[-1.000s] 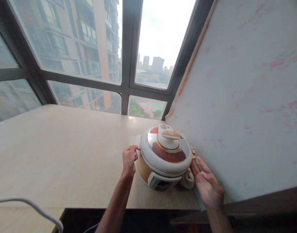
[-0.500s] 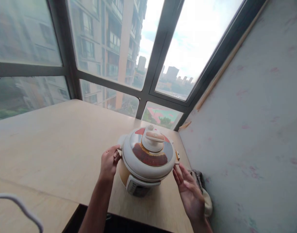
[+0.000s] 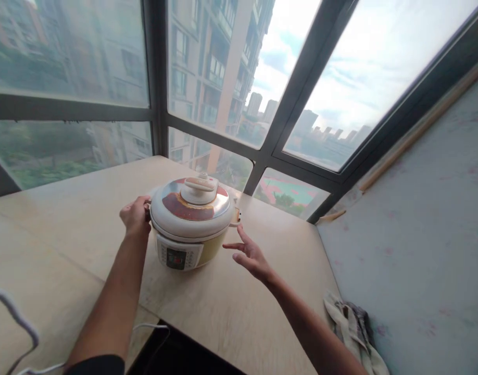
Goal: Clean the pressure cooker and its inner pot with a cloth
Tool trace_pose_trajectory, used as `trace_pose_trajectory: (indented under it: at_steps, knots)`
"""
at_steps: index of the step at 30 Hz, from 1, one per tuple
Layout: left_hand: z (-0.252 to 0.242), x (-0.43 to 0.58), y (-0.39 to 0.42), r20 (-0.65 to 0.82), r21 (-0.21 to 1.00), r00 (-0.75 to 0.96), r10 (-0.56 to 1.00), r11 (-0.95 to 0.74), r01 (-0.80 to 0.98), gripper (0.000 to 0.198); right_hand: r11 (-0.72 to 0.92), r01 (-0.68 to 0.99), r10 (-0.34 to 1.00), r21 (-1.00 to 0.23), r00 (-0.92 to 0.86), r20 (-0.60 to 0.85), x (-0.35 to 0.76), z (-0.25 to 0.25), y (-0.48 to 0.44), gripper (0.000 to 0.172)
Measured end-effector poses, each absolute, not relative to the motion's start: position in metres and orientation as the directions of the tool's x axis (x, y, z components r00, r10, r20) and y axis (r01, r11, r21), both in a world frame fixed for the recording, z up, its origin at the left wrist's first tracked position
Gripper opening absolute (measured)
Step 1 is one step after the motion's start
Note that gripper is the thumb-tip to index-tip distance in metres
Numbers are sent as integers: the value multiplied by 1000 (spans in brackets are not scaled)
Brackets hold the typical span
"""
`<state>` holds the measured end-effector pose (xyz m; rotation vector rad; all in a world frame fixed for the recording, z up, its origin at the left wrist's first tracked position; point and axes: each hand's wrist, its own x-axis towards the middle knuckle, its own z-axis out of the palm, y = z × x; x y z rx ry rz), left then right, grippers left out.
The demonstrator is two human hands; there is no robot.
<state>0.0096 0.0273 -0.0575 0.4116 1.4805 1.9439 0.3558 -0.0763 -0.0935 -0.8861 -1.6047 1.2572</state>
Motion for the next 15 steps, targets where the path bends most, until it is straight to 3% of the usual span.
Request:
trace_pose_trajectory:
  at_steps: [5,11,15]
  knots:
    - [-53,-30,58,-165,947,-823,544,-146,-287,17,260,45,861,-965,-462,211,307,-102,-30,94]
    - [-43,-50,71,-207,963,-844,494,-48,-264,15,266,89,891,-960,-403,209,272,-98,11,87]
    - [-32,-47,71,-230,961,-857,461,-32,-274,14,178,-86,940,-980,-279,196,277,-87,4,82]
